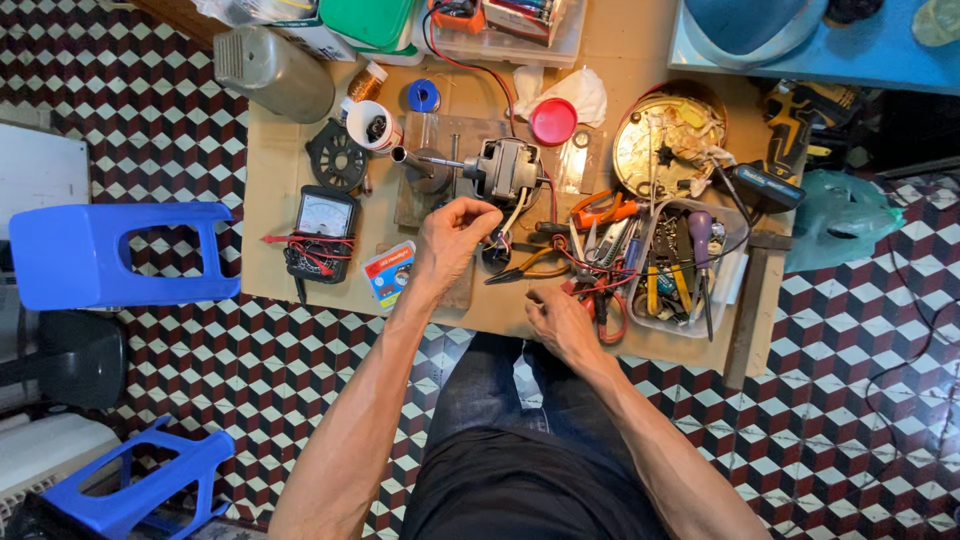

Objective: The person strips and twists wires, then uses a multimeter to test connections on a small motor or generator assembly. They repeatedly strip wire ends, twist them together, and probe the assembly with multimeter leads while adjusting the wiring.

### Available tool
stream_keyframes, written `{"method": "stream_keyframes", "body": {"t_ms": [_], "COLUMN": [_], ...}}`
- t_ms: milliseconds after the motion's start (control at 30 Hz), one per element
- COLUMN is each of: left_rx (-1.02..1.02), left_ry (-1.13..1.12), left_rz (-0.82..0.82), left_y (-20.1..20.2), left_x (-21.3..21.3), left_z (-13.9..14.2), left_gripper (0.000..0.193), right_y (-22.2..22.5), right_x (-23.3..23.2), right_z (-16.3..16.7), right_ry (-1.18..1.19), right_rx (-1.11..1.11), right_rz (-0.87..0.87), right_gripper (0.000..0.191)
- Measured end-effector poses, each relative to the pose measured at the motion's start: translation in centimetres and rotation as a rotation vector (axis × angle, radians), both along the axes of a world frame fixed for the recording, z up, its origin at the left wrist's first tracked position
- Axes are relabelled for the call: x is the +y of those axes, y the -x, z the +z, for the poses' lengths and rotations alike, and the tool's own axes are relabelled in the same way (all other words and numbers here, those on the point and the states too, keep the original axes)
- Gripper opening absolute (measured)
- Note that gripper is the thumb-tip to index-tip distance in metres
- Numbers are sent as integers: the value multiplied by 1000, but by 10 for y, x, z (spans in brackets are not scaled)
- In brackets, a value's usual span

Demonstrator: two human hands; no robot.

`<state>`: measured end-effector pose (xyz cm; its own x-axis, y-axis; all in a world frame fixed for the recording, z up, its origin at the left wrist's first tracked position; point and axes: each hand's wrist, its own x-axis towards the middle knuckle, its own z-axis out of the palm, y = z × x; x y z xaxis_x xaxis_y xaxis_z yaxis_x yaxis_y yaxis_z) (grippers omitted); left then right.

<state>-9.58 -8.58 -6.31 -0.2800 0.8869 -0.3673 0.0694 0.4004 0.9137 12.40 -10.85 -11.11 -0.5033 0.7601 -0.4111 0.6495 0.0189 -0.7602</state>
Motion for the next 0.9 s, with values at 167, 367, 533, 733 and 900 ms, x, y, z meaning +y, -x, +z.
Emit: {"method": "stream_keyframes", "body": {"t_ms": [167,367,533,733,900], "left_rx": [54,14,180,353,645], "left_ry": [7,-47,125,282,-143], "left_rz": [-108,356,357,12,-317], "left_y": [22,112,149,134,112], "left_x": [9,-14,-46,-47,-7], "left_z": [27,57,22,-25,-59], "left_gripper": [32,39,71,43,46], "right_y": [46,31,7,14,35], "right_x": [1,-1,-19,-32,-49], "right_z": [-14,-16,-13,1,36], "right_ry": [-83,171,-73,181,212], "right_rx": [-14,-224,-46,-249,-302], "right_rz": [2,-197,-276,-404,-498], "right_gripper": [36,44,43,49,52]}}
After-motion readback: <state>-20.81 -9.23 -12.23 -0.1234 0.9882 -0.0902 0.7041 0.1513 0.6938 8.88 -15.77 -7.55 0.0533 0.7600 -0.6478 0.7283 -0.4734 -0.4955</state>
